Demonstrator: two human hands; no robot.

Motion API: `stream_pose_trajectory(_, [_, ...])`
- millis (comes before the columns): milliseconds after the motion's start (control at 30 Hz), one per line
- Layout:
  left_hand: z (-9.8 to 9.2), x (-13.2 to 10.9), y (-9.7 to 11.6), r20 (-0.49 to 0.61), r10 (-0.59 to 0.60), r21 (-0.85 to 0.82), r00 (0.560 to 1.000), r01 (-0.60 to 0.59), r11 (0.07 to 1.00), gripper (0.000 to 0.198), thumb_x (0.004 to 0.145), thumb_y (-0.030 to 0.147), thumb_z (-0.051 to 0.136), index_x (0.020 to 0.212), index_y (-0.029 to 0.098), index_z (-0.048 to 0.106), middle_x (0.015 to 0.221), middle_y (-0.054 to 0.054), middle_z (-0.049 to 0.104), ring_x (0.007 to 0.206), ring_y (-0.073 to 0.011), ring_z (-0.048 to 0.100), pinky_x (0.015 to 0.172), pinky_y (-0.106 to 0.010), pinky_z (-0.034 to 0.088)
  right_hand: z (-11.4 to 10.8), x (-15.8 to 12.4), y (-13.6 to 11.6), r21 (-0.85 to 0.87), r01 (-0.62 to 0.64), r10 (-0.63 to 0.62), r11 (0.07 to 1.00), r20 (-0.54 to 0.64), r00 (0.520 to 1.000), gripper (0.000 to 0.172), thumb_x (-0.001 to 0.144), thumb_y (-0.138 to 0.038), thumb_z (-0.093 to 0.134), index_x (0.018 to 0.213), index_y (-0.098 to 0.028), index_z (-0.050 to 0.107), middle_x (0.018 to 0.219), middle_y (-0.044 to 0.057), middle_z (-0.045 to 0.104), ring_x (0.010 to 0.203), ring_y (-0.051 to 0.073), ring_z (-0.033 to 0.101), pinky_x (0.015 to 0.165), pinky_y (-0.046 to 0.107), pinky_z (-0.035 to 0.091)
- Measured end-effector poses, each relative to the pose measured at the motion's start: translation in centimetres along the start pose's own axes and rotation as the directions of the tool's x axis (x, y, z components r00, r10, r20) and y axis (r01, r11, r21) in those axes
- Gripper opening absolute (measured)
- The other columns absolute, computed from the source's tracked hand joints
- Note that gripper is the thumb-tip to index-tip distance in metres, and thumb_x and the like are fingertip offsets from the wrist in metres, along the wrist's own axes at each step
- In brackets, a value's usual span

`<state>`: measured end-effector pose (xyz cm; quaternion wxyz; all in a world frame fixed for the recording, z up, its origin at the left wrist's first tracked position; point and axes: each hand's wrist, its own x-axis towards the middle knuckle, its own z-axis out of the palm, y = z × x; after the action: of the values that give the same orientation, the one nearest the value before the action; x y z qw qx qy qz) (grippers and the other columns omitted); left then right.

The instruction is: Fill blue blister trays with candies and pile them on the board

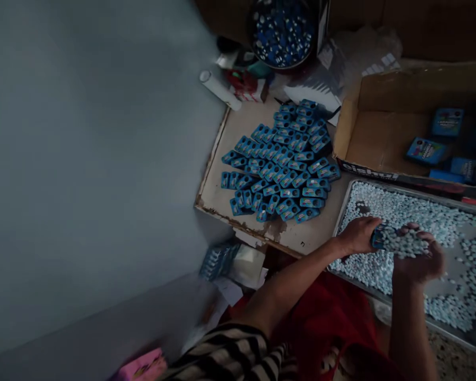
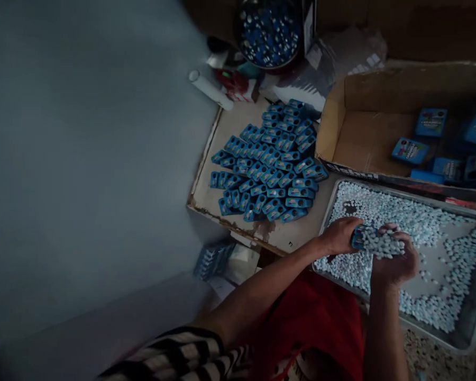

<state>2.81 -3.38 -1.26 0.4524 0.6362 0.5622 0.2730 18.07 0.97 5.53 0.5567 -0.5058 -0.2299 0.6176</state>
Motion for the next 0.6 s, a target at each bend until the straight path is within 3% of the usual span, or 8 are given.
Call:
stream_pose_trajectory(300, [-1.7, -1.0, -0.2, -0.084, -0.068, -0.045, 0.994, 0.065, 0.997, 0.064, 0.075, 0.033, 0.087, 0.131, 0.016, 0.06, 0.123, -0.015, 0.074, 0.12, -0.0351, 0.072, 0.102, -0.045, 0.06, 2.6, -0.5, 0.9, -0.195, 0.171, -0.15, 0.966, 0.115, 0.982, 0.05, 0.097, -0.06, 0.048, 0.084, -0.023, 0.078, 0.082, 0.007, 0.073, 0.088, 0.026, 0.069, 0.091, 0.046, 0.052])
stream_pose_trajectory(467, [-1.3, -1.3, -0.5, -0.126, 0.029, -0.095, 0.992, -0.041, 0.995, 0.056, 0.075, 0.023, 0.085, 0.127, 0.02, 0.063, 0.128, -0.015, 0.074, 0.126, -0.0339, 0.071, 0.11, -0.049, 0.058, 3.6, -1.7, 1.3, -0.316, 0.324, -0.304, 0.892, 0.112, 0.946, 0.035, 0.096, -0.047, 0.053, 0.081, -0.026, 0.077, 0.084, 0.005, 0.073, 0.087, 0.024, 0.069, 0.089, 0.043, 0.053])
stream_pose_trajectory(600, [-0.1, -1.1, -1.5, -0.25, -0.001, -0.159, 0.968, -0.04, 0.986, 0.062, 0.071, 0.022, 0.087, 0.128, 0.021, 0.062, 0.125, -0.013, 0.074, 0.121, -0.035, 0.073, 0.107, -0.052, 0.06, 3.7, -2.1, 1.8, -0.358, 0.307, -0.249, 0.882, 0.199, 0.948, 0.047, 0.104, -0.058, 0.045, 0.089, -0.028, 0.078, 0.099, 0.004, 0.078, 0.107, 0.024, 0.073, 0.108, 0.047, 0.053])
